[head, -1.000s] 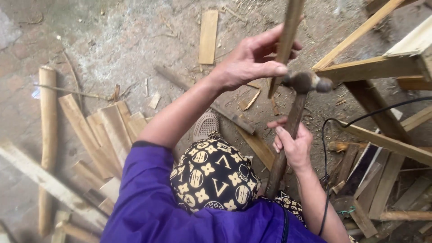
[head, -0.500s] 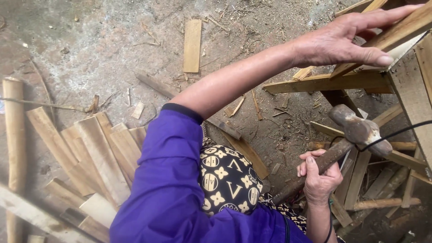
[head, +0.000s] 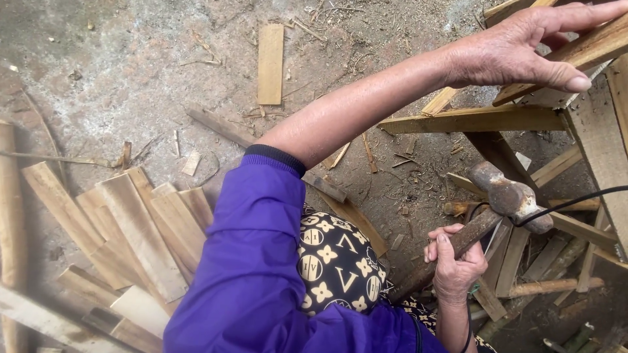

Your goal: The person hammers nails into a wooden plank to attach it to a wooden frame. They then use pliers to pull out a nail from the plank. The person continues hammering and adjusting the plank on the frame.

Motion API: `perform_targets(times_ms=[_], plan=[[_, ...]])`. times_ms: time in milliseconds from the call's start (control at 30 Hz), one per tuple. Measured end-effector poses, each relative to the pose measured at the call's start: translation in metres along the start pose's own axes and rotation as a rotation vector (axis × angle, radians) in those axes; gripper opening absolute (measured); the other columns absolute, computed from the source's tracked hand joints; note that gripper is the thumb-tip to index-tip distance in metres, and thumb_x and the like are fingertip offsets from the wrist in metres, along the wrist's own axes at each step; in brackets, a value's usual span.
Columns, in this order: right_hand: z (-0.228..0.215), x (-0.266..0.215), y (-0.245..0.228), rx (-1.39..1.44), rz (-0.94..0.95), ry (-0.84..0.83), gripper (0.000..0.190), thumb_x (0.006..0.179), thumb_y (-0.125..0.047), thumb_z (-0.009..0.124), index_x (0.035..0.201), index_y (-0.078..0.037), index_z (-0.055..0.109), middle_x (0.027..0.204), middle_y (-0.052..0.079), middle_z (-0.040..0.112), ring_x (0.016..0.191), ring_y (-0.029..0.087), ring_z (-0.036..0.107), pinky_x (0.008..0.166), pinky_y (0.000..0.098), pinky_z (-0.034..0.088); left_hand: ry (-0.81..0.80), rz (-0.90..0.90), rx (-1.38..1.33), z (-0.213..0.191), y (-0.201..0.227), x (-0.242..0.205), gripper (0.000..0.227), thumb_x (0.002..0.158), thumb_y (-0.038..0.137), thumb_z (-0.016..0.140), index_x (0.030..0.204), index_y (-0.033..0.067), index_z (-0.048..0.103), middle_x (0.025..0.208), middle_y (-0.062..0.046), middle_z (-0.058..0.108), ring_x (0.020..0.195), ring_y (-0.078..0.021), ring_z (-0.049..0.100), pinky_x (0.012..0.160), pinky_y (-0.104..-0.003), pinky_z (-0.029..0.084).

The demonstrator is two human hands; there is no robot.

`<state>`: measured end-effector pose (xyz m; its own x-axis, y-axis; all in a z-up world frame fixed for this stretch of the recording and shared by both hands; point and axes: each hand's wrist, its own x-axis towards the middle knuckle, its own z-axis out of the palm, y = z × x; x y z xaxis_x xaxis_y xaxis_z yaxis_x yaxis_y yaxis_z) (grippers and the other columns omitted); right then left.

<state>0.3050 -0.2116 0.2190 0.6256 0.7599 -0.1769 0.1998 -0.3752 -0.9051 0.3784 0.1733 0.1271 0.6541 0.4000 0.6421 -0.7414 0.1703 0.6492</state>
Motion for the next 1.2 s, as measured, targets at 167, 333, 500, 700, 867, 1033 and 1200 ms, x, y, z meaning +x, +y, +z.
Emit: perform_targets(times_ms=[167,333,500,700,867,1033,1200], plan=[[0.002,0.001,0.001,-0.02,0.001,0.047,0.009,0.1,0.01,0.053,0.105,0.003,0.054,0.086,0.023,0.063,0.047,0.016,0.05,0.045,0.0292,0.047,0.072,-0.02,-0.042,0.0,-0.017,0.001,0.08,0.11,0.016,0.109,0.157,0.033,0.047,0.159,0.008,0.061,0.141,-0.0157,0.073,0.123,-0.036,0.066],[0.0,0.002,0.003,-0.049,-0.004,0.041,0.009,0.101,0.011,0.052,0.106,0.005,0.054,0.086,0.025,0.064,0.047,0.016,0.051,0.044,0.0294,0.048,0.082,0.009,-0.092,0.003,-0.022,0.001,0.081,0.109,0.011,0.11,0.156,0.0364,0.048,0.154,0.007,0.066,0.132,-0.0176,0.077,0.116,-0.035,0.069],[-0.003,0.001,0.007,-0.055,0.006,0.056,0.007,0.101,0.011,0.052,0.105,0.007,0.054,0.087,0.027,0.065,0.045,0.017,0.05,0.042,0.0297,0.047,0.105,-0.047,-0.11,0.006,-0.013,0.003,0.079,0.106,0.016,0.112,0.155,0.0292,0.052,0.156,0.006,0.065,0.139,-0.0142,0.072,0.116,-0.035,0.07],[-0.001,0.0,0.007,-0.055,0.041,0.062,0.005,0.1,0.011,0.053,0.104,0.007,0.054,0.087,0.027,0.064,0.045,0.017,0.049,0.043,0.0297,0.047,0.16,-0.221,0.159,0.003,0.014,0.012,0.076,0.088,0.062,0.099,0.142,0.0294,0.057,0.125,0.002,0.084,0.108,-0.0109,0.082,0.092,-0.024,0.07],[-0.002,0.001,0.007,-0.071,0.032,0.041,0.008,0.101,0.012,0.052,0.106,0.006,0.055,0.086,0.026,0.064,0.046,0.017,0.05,0.042,0.0298,0.048,0.137,-0.155,-0.126,0.003,0.004,0.017,0.054,0.094,0.029,0.103,0.133,0.0191,0.067,0.122,-0.005,0.086,0.103,-0.02,0.087,0.087,-0.035,0.076],[-0.001,0.0,0.005,-0.052,0.06,0.051,0.009,0.101,0.01,0.051,0.107,0.005,0.054,0.086,0.024,0.064,0.047,0.016,0.05,0.043,0.0295,0.047,0.182,0.065,-0.027,0.011,0.033,0.025,0.031,0.091,0.025,0.094,0.11,0.0193,0.071,0.106,0.0,0.077,0.089,-0.0186,0.076,0.076,-0.033,0.066],[-0.001,0.001,0.006,-0.07,0.073,0.066,0.008,0.101,0.01,0.052,0.106,0.005,0.055,0.085,0.025,0.064,0.046,0.016,0.05,0.043,0.0299,0.048,0.234,-0.03,0.112,0.015,0.032,0.028,0.029,0.08,0.033,0.091,0.096,0.022,0.07,0.087,0.005,0.077,0.074,-0.0083,0.066,0.064,-0.027,0.058]])
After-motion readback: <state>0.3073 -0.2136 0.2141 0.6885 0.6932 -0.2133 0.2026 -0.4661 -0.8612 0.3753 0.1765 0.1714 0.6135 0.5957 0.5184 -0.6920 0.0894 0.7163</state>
